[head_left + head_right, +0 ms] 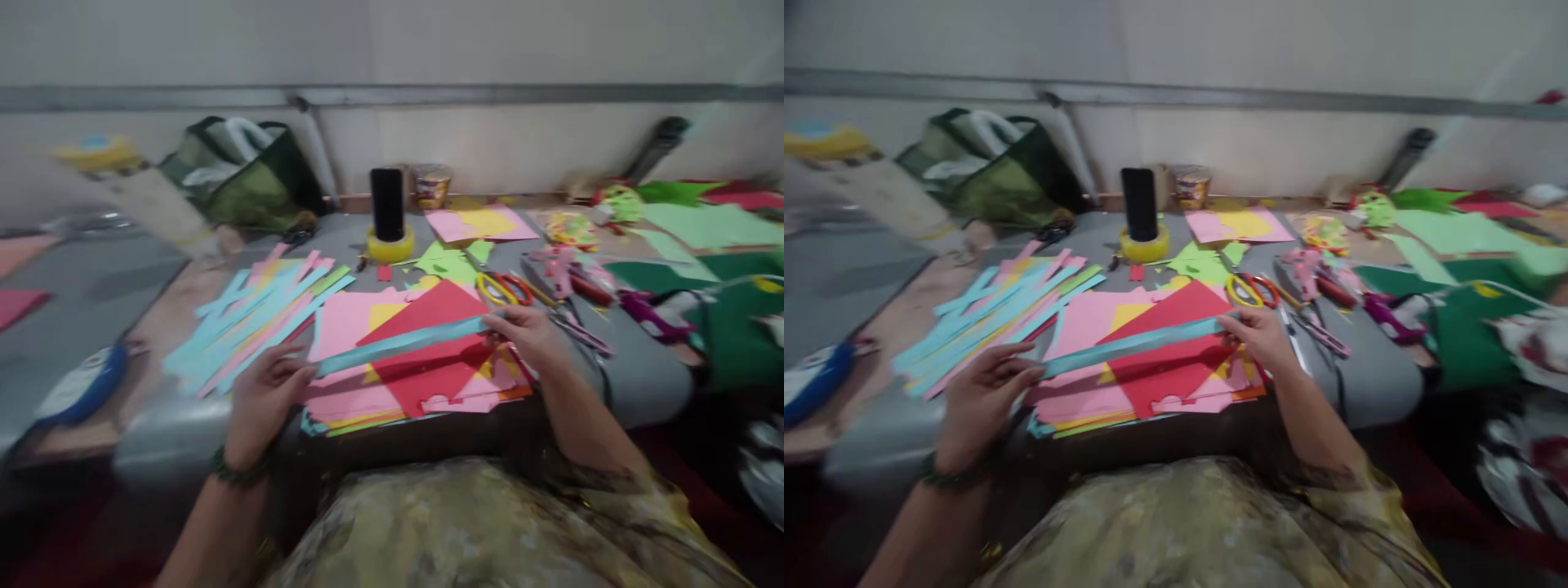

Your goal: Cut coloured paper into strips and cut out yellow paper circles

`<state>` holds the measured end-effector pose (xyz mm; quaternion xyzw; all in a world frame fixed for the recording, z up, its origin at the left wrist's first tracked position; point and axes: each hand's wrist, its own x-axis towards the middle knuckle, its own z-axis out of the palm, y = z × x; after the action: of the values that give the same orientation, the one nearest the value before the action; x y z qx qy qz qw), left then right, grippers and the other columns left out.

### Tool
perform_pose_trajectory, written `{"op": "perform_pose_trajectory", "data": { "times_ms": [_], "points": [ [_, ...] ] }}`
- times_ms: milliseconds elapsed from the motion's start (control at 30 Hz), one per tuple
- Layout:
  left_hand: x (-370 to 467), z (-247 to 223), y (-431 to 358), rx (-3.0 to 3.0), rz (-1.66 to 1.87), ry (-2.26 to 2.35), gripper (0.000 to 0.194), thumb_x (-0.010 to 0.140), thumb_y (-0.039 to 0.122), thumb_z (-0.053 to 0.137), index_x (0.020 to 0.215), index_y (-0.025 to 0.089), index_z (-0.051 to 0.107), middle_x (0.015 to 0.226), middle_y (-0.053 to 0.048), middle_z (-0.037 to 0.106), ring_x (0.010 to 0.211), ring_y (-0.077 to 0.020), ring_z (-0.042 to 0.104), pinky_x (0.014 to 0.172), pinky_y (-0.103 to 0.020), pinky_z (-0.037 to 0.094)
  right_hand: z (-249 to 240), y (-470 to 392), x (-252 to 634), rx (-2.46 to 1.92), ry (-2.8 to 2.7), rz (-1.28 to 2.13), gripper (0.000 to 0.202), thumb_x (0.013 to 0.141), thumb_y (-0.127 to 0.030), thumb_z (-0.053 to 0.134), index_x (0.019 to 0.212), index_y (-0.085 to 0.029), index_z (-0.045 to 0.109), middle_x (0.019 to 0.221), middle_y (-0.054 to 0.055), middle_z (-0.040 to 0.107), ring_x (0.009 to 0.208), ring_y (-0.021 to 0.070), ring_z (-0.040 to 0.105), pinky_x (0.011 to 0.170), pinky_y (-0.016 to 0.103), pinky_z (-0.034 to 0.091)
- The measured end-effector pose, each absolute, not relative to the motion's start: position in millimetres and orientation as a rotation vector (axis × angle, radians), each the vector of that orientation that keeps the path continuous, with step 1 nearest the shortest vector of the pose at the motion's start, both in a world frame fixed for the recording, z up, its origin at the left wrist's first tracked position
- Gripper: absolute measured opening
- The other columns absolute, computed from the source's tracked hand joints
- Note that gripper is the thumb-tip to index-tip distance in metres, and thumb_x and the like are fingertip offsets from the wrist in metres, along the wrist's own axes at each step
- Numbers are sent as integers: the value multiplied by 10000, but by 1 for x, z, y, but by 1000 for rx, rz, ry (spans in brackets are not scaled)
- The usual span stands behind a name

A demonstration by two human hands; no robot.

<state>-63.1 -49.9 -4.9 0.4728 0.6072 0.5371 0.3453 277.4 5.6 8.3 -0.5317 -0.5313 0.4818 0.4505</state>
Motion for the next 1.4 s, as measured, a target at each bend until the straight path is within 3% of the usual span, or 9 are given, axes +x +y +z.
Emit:
{"op": "perform_pose_trajectory", "data": {
  "times_ms": [200, 433, 633, 833, 1033, 1200, 1400],
  "points": [
    [-61, -10, -54, 1264, 1426, 1435, 519, 616, 379, 828, 1040, 172, 612, 632, 5, 724, 581, -180, 699, 555, -269, 572, -10, 18, 287, -1366, -1212, 1085, 457, 433, -593, 912, 596, -208, 728, 508, 11, 666, 405, 128, 574, 381, 227, 479],
    [-60, -12, -57, 1302, 1470, 1418, 564, 642, 394, 830, 1097, 163, 591, 657, -6, 734, 592, -161, 688, 538, -233, 556, -8, 18, 282, -1372, -1146, 1061, 539, 312, -645, 918, 566, -214, 716, 453, -9, 617, 369, 114, 535, 344, 224, 464],
    [-61, -5, -61, 1197, 1431, 1520, 573, 569, 417, 862, 1032, 199, 605, 630, 24, 729, 540, -155, 671, 516, -237, 562, 1, 12, 279, -1370, -1295, 1049, 480, 474, -649, 874, 591, -216, 706, 494, 5, 644, 428, 128, 576, 427, 248, 499],
    [-63, -10, -54, 1149, 1400, 1601, 598, 495, 455, 899, 981, 228, 634, 621, 24, 729, 537, -196, 689, 461, -254, 559, -2, 15, 280, -1307, -1215, 1106, 474, 468, -630, 871, 586, -206, 696, 496, -10, 637, 439, 119, 575, 465, 249, 498],
    [-60, -14, -55, 1218, 1390, 1631, 527, 563, 435, 873, 1012, 276, 647, 657, 25, 742, 602, -223, 710, 518, -304, 594, -8, 16, 284, -1261, -1220, 1121, 439, 505, -598, 868, 615, -200, 719, 524, -9, 656, 442, 111, 563, 474, 251, 496],
    [-61, -14, -52, 1228, 1393, 1646, 576, 523, 508, 880, 993, 266, 650, 607, 33, 723, 571, -229, 701, 511, -317, 587, -8, 16, 286, -1261, -1256, 1098, 422, 548, -588, 854, 634, -197, 722, 533, -7, 658, 463, 119, 579, 502, 258, 518],
    [-59, -9, -53, 1238, 1342, 1598, 570, 580, 526, 884, 1020, 260, 638, 630, 43, 736, 593, -218, 702, 531, -312, 581, -6, 14, 285, -1278, -1242, 1077, 417, 543, -582, 855, 617, -199, 707, 536, -7, 659, 471, 122, 590, 506, 256, 521]
  ]
}}
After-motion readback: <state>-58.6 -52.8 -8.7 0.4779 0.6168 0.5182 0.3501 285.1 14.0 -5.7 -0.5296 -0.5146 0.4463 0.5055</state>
